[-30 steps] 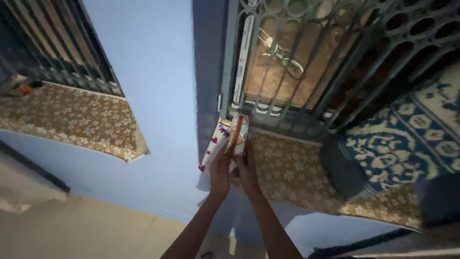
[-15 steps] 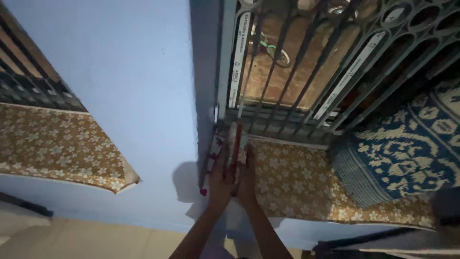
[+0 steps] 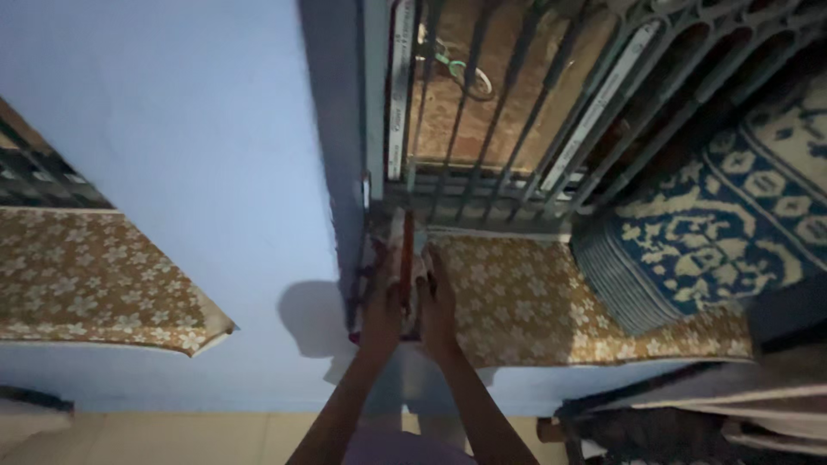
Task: The person wipes a laptop and surrounding desk area using a cloth. They move a plastic container, pick up pens and a roll of tape, and place them into the container. The person continues wiping the desk surface and repositions items.
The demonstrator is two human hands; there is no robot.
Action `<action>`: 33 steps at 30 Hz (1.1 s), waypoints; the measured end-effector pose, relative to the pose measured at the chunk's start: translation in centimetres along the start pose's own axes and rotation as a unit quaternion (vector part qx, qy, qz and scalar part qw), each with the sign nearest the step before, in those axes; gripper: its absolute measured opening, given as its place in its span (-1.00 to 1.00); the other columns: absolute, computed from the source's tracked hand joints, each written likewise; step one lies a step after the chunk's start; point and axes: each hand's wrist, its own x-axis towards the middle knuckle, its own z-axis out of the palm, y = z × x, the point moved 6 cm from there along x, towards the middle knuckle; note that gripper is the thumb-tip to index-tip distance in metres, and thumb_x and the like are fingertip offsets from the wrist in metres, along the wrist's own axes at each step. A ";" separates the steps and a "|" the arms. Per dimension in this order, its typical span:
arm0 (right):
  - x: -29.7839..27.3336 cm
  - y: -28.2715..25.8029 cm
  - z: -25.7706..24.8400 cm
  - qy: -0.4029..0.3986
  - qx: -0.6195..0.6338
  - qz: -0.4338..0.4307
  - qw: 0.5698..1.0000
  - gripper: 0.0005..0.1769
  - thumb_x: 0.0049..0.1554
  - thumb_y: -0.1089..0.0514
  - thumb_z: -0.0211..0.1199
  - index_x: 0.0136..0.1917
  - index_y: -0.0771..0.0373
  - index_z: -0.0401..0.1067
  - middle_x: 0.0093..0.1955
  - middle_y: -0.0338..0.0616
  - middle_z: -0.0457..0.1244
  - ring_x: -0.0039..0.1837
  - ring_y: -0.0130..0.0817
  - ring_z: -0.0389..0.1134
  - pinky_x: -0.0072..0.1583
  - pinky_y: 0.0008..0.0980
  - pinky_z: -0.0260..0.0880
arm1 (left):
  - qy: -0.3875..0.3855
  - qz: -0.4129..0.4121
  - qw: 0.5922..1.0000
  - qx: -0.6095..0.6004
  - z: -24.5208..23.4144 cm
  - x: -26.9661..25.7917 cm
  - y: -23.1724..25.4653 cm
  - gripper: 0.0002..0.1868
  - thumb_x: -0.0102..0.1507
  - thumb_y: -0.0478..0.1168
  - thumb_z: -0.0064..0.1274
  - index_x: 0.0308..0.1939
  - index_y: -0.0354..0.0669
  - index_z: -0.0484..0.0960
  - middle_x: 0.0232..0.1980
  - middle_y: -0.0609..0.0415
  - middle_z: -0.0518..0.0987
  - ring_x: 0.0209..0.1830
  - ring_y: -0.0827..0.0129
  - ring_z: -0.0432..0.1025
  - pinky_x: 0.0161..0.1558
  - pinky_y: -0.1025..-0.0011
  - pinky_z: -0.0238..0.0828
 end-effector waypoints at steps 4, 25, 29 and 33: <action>-0.8 -3.3 -0.9 -0.006 -0.074 -0.010 0.997 -0.36 0.29 0.22 -0.07 0.63 0.24 0.07 0.57 0.00 0.14 0.34 -0.12 0.32 0.28 -0.33 0.28 | 0.020 0.041 0.996 0.079 -0.3 -0.2 2.5 -0.29 0.31 -0.43 -0.23 0.58 -0.11 0.14 0.34 -0.10 0.48 -0.39 0.40 0.38 -0.36 0.45 0.37; -7.3 -8.9 -3.7 -0.195 -0.414 -0.250 0.853 -0.19 0.03 0.25 0.26 0.52 0.37 0.11 0.53 0.23 0.06 0.50 0.16 0.13 0.39 0.02 0.18 | -0.015 0.010 0.843 0.538 -1.4 -14.7 12.4 -0.18 0.19 -0.31 0.00 0.52 -0.30 0.08 0.61 -0.21 0.04 0.65 -0.04 -0.18 0.53 -0.12 -0.30; -10.4 -10.8 -5.2 -0.147 -0.382 -0.306 0.859 -0.35 0.15 0.18 0.21 0.48 0.30 0.18 0.57 0.15 0.07 0.54 0.08 0.13 0.43 0.01 0.16 | 0.006 -0.032 0.828 0.560 -2.1 -17.8 13.9 -0.18 0.21 -0.24 0.02 0.53 -0.26 0.09 0.63 -0.20 0.02 0.66 0.00 -0.22 0.54 -0.10 -0.34; -13.0 -12.2 -7.5 -0.177 -0.393 -0.277 0.859 -0.34 0.22 0.16 0.17 0.54 0.34 0.17 0.58 0.12 0.07 0.56 0.04 0.09 0.54 0.00 0.06 | 0.003 -0.042 0.839 0.543 -1.1 -20.5 15.4 -0.17 0.21 -0.21 0.04 0.53 -0.28 0.07 0.62 -0.17 0.00 0.66 0.00 -0.24 0.53 -0.14 -0.35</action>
